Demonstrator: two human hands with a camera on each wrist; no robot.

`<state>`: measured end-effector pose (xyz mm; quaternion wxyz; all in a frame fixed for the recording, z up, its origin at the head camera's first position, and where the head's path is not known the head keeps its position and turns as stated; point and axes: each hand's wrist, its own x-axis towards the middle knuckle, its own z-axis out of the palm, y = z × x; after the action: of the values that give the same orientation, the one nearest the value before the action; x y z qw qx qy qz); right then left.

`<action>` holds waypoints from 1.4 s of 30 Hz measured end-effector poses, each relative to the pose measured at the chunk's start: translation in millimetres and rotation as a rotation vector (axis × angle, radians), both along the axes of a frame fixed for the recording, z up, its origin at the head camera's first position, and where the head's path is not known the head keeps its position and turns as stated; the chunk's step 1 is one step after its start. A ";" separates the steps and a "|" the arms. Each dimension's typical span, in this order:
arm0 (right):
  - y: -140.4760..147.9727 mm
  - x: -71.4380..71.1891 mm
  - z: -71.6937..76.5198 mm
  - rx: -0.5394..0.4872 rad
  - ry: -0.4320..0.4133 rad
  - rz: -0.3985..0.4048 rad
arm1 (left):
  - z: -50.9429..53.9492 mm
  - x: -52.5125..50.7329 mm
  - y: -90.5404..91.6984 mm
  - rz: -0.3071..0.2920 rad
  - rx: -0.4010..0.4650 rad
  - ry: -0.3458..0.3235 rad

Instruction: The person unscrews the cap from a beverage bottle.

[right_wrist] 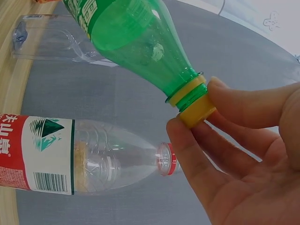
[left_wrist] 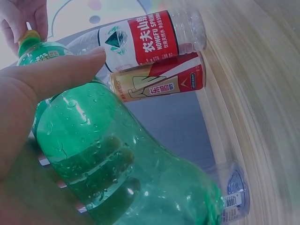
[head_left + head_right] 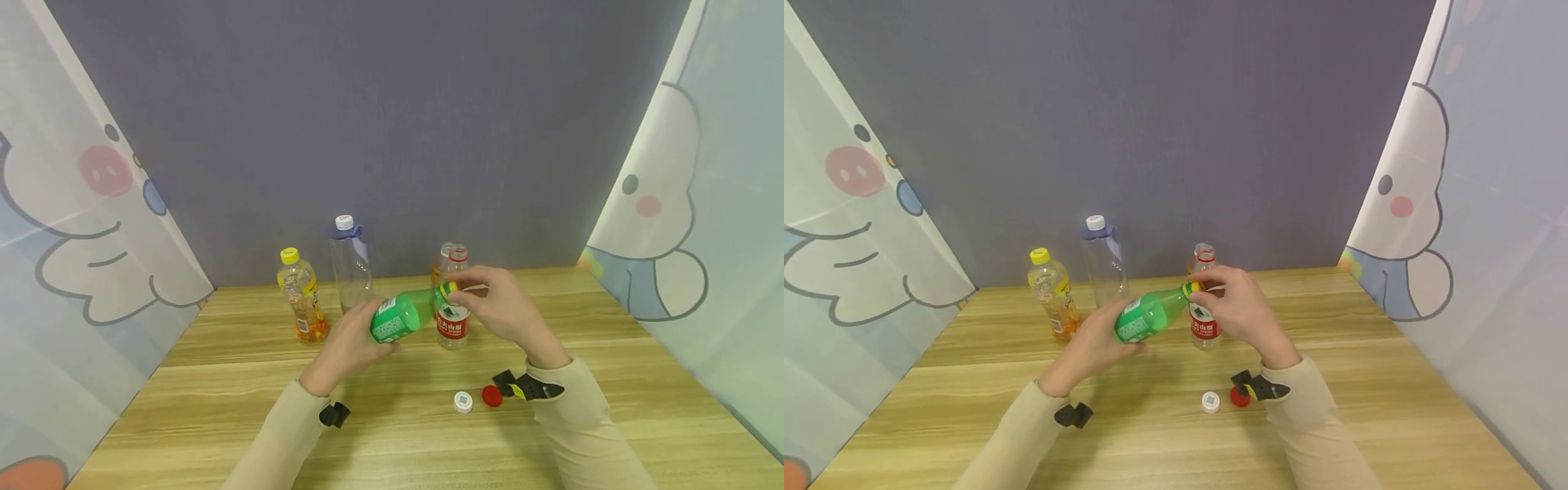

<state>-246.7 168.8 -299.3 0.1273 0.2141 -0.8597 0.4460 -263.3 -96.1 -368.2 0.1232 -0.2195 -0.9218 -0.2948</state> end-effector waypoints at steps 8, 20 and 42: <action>2.8 -0.4 2.1 -0.027 -0.004 -0.034 | 1.8 0.0 -1.1 0.016 0.020 -0.031; 7.7 0.1 2.2 0.003 0.012 -0.077 | -3.1 -4.5 3.4 0.021 0.083 0.014; 23.0 -4.0 -37.3 0.171 -0.072 0.085 | -11.8 -9.9 2.0 0.058 0.169 -0.091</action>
<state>-250.7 191.7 -336.7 0.0586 0.2443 -0.8889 0.3831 -273.3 -94.1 -380.0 0.1078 -0.1681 -0.9041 -0.3777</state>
